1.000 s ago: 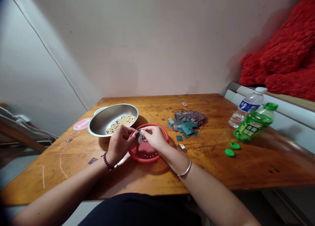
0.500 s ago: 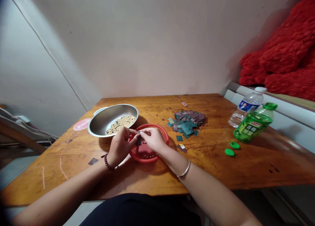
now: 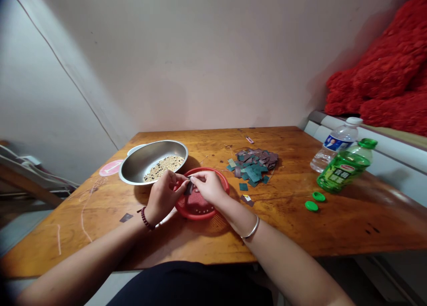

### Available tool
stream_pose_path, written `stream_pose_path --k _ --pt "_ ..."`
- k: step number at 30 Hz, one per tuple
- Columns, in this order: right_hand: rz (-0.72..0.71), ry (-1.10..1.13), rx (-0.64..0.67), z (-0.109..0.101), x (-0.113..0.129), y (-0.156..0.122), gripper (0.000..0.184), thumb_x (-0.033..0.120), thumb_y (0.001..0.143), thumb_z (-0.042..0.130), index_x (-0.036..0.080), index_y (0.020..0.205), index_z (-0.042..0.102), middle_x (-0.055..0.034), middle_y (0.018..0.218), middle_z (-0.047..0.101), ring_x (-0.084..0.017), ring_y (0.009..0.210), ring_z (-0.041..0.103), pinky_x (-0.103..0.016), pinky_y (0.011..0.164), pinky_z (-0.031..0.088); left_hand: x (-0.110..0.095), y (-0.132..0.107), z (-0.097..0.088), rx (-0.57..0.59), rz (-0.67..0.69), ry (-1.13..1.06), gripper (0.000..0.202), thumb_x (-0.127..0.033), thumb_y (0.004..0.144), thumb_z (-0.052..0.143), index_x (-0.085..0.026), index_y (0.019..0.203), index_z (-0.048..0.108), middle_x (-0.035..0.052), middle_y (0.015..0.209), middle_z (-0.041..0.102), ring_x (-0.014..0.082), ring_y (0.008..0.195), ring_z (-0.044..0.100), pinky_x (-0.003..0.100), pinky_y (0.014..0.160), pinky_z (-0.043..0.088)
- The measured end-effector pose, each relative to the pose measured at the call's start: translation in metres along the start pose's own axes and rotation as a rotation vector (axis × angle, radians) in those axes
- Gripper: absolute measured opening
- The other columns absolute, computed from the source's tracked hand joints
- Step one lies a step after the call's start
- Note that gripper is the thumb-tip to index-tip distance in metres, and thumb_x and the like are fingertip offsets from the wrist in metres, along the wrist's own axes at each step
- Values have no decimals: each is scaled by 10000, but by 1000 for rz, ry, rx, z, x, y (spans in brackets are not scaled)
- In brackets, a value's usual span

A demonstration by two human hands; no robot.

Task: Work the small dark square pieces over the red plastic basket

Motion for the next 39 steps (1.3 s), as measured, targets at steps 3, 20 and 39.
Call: stream_pose_path --k 3,20,39 --pt "-2 -13 -17 -3 3 0 311 384 668 667 128 841 700 -78 830 700 -145 689 624 -266 609 506 -1 0 -2 -19 -6 -30 228 -359 805 575 -208 776 407 19 840 652 136 705 611 279 631 495" --pt "-6 -6 -10 -1 3 -1 297 393 678 645 130 808 690 -75 807 696 -150 670 620 -277 623 494 -2 -3 3 11 1 -21 199 -336 801 587 -205 796 437 24 839 656 124 693 597 257 618 474" --pt "-13 10 -51 -7 7 0 266 354 655 668 119 780 687 -68 769 689 -144 662 610 -275 619 501 -6 -5 0 -5 29 42 173 -347 815 569 -213 816 460 21 834 646 141 717 593 277 645 473"
Point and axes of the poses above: each hand's wrist, its own y-axis towards the middle knuckle, its own z-axis out of the palm, x = y × z, the point moved 6 cm from there along y, towards the middle knuckle
